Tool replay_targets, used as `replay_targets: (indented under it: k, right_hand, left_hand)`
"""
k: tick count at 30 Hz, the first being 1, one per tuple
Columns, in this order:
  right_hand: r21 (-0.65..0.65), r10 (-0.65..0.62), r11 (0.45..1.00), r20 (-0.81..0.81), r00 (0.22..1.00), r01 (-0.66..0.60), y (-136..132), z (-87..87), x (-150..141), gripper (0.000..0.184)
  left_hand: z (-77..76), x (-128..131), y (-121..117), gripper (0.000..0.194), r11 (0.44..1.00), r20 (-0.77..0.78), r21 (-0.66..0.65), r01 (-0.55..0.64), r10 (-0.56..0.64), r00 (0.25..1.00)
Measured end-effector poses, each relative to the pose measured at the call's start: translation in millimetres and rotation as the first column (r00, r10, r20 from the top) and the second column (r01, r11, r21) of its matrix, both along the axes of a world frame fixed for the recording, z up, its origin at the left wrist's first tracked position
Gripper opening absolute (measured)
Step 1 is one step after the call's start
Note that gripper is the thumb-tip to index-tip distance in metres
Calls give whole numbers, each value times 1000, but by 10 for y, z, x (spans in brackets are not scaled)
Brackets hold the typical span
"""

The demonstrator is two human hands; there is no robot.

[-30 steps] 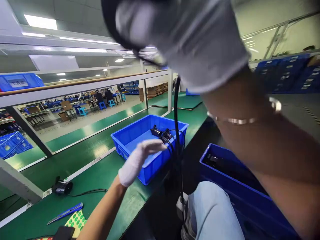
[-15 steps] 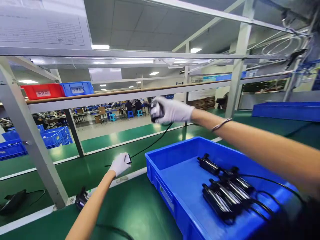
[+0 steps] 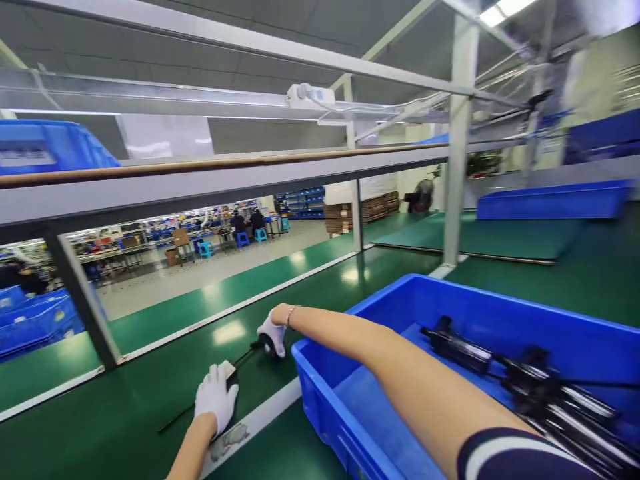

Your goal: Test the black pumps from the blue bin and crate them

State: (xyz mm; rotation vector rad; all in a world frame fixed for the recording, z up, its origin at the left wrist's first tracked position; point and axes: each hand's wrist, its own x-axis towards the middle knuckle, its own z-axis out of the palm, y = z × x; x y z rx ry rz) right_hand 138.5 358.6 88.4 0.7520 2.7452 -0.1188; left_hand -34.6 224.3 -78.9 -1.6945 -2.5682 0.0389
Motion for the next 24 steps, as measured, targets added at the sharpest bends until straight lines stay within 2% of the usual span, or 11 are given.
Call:
replay_targets:
  k: [3,5,7,9,11,13,16,18,20,22,24]
  right_hand:
    - [51,-105,993,-28,994,106,142,308,373,29]
    - [128,-196,971,-65,978,203,287,568,950,31]
    - [214,-301,925,-94,949,315,367,725,1719,34]
    - [272,-404,871,-77,912,409,327,694,2512,33]
    - [294,-475,838,-23,880,460,186,492,3165,31]
    - [300,-507,827,35,861,475,14,221,3592,30]
    - [310,-500,832,60,864,460,-153,-67,3852,30]
    - [322,-474,837,26,880,442,-185,-85,3890,29]
    - [336,-441,838,-46,897,429,-206,39,3933,28]
    - [361,-400,828,-154,904,428,-278,265,4042,26]
    - [404,-345,798,-303,889,447,-445,544,4219,24]
  left_hand:
    - [19,-96,-51,62,1000,-40,-21,16,-17,999]
    - [20,-140,-99,61,1000,-66,-21,11,-12,998]
    - [44,-172,-161,60,1000,-93,-4,0,0,996]
    - [135,-180,-211,61,999,-108,35,-19,23,994]
    - [316,-135,-214,66,990,-45,131,-47,53,998]
    - [586,3,-167,75,967,68,244,-75,60,996]
    - [1092,453,-87,85,922,198,382,-58,-20,980]
    - [1425,919,-84,86,867,316,499,-6,-175,932]
    - [1702,1483,-120,84,824,376,562,64,-324,868]
    - [1914,2102,-166,78,792,416,593,144,-455,788]
    - [2083,2747,-197,72,751,479,619,228,-592,648]
